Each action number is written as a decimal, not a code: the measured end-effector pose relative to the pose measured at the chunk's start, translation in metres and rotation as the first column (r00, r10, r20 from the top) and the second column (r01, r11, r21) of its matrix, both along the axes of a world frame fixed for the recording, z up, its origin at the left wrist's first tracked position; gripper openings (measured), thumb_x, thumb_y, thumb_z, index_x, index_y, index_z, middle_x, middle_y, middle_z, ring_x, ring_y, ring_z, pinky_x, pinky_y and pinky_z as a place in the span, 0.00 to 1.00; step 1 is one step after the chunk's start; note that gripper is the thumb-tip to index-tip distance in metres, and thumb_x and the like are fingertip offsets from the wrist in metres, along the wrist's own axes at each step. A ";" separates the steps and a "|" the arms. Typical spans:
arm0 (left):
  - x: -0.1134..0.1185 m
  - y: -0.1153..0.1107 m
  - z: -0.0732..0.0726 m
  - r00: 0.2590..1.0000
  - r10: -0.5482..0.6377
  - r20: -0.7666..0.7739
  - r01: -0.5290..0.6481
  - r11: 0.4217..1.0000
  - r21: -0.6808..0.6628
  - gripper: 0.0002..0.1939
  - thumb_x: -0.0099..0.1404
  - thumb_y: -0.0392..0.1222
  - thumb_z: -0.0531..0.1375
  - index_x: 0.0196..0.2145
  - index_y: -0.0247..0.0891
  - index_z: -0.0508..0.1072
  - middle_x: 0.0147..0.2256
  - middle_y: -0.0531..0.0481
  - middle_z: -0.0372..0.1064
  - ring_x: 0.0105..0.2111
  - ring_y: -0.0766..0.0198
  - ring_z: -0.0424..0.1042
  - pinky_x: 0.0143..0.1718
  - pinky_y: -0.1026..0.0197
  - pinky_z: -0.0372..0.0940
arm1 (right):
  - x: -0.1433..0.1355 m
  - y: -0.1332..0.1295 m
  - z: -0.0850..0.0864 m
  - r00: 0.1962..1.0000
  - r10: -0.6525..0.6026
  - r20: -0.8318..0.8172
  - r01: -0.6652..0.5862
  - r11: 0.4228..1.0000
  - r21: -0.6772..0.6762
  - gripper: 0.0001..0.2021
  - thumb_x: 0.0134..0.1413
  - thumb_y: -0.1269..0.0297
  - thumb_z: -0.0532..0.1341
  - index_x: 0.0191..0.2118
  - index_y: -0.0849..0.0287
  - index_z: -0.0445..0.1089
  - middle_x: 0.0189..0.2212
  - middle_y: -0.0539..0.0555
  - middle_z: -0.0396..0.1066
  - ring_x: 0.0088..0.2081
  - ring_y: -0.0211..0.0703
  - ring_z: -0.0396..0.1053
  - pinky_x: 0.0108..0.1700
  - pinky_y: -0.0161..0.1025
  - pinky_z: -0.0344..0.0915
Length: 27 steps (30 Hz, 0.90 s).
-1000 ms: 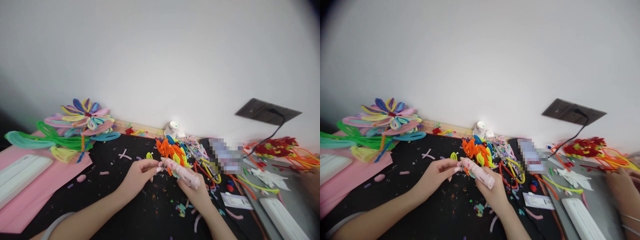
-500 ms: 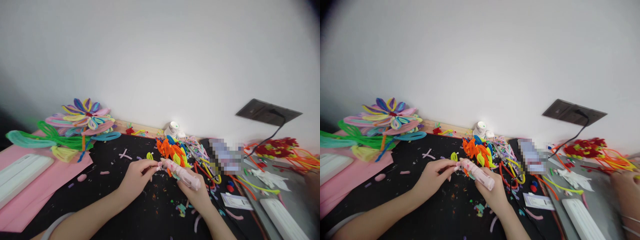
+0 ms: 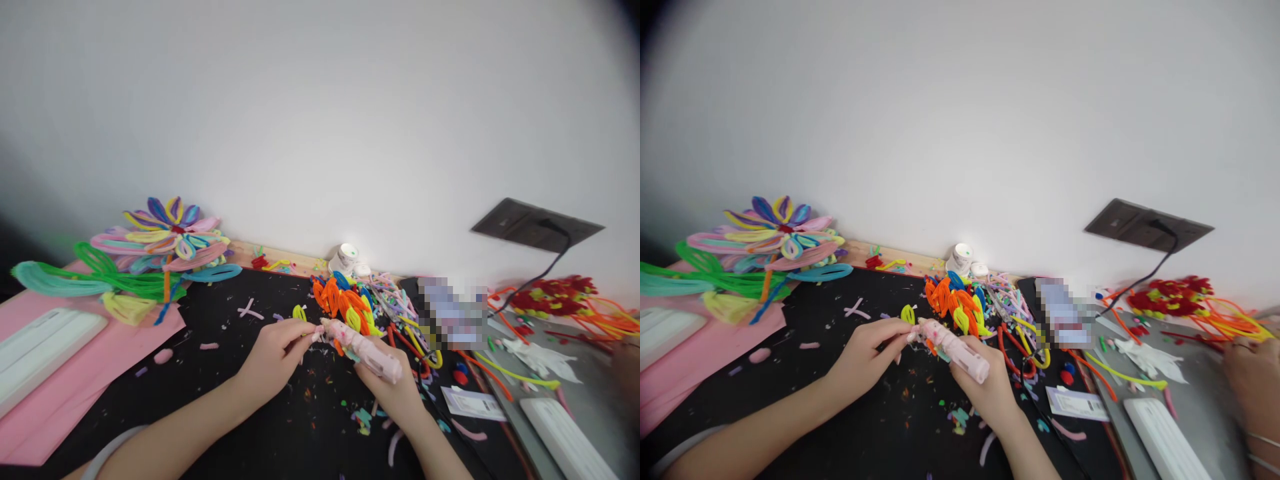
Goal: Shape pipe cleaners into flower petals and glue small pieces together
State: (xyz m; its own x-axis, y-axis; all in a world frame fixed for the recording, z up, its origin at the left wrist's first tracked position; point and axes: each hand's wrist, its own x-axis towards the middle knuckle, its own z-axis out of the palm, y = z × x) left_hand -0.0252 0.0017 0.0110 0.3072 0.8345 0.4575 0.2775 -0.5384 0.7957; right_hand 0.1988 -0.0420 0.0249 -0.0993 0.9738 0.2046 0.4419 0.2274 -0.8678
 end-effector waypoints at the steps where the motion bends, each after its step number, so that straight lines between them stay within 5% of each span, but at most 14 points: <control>1: 0.000 0.000 0.000 1.000 0.005 0.004 -0.005 1.000 0.015 0.14 0.71 0.34 0.55 0.33 0.35 0.81 0.24 0.50 0.74 0.21 0.66 0.69 0.26 0.66 0.63 | 0.000 0.000 0.000 1.000 0.002 -0.001 -0.002 1.000 0.002 0.04 0.50 0.70 0.60 0.31 0.57 0.73 0.20 0.46 0.67 0.20 0.36 0.59 0.23 0.33 0.59; 18: -0.003 0.001 -0.001 0.992 0.103 0.078 -0.106 0.994 0.029 0.11 0.70 0.33 0.58 0.37 0.35 0.81 0.26 0.53 0.75 0.17 0.70 0.68 0.25 0.68 0.65 | 0.003 0.000 0.000 0.999 -0.013 0.037 0.013 1.000 0.013 0.04 0.51 0.68 0.60 0.31 0.57 0.73 0.21 0.46 0.68 0.21 0.38 0.61 0.23 0.34 0.59; 27: -0.003 0.002 0.003 0.990 0.123 0.070 -0.123 0.992 -0.009 0.11 0.70 0.37 0.58 0.35 0.36 0.82 0.24 0.54 0.74 0.17 0.69 0.68 0.25 0.67 0.65 | 0.016 0.001 -0.009 0.987 -0.122 0.106 0.116 0.991 0.060 0.07 0.55 0.66 0.62 0.34 0.60 0.79 0.23 0.51 0.74 0.25 0.43 0.71 0.27 0.35 0.70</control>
State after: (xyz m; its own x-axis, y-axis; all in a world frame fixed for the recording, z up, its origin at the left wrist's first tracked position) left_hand -0.0284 0.0035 0.0137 0.1696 0.8660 0.4704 0.2848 -0.5000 0.8179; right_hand 0.2152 -0.0409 0.0162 -0.0081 0.9679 0.2511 0.5598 0.2125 -0.8009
